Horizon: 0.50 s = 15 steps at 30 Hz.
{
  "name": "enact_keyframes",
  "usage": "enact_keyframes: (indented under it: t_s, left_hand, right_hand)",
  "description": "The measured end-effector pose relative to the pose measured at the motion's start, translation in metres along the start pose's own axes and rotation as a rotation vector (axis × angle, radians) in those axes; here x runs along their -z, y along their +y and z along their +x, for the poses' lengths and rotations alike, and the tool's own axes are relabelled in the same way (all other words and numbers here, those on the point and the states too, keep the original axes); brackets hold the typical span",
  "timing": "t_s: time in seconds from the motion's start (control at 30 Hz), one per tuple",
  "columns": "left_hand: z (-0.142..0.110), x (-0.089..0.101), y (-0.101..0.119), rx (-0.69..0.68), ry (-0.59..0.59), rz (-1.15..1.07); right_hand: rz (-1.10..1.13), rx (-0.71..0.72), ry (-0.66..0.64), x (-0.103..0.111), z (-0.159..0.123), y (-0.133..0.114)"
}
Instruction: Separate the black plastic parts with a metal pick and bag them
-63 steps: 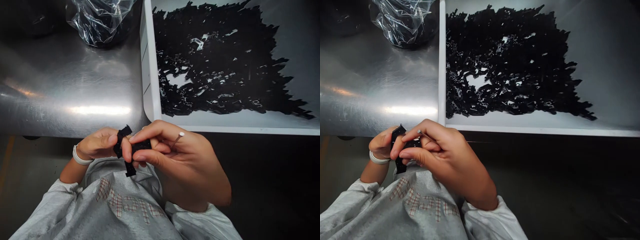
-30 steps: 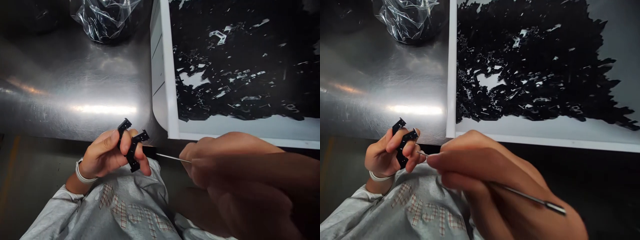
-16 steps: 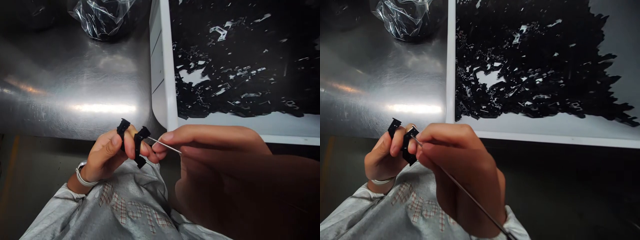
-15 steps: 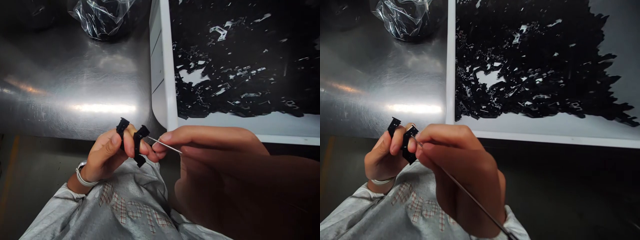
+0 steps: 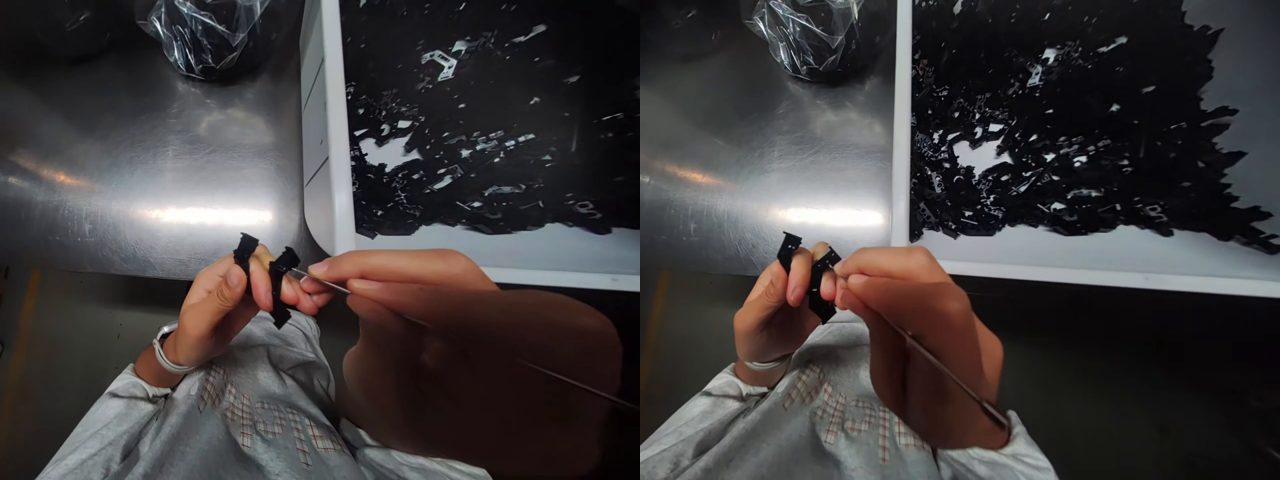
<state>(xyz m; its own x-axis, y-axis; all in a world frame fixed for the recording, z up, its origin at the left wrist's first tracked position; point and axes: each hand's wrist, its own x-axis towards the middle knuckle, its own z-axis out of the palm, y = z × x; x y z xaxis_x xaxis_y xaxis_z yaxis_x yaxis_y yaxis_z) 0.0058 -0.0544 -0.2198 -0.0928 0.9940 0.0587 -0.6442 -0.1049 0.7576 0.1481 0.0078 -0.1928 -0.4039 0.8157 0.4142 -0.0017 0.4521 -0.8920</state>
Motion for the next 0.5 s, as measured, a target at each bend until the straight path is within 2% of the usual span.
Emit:
enact_keyframes:
  t_s: [0.27,0.5]
  left_hand:
    - [0.0004,-0.0002,-0.002,-0.022,0.029,0.049]
    - [0.0004,-0.0004,-0.0032,-0.046,0.03,0.069]
  right_hand:
    - [-0.071,0.022,-0.007,0.0003,-0.0034,0.0045]
    - [-0.023,0.042,0.027,-0.002,-0.0018,0.004]
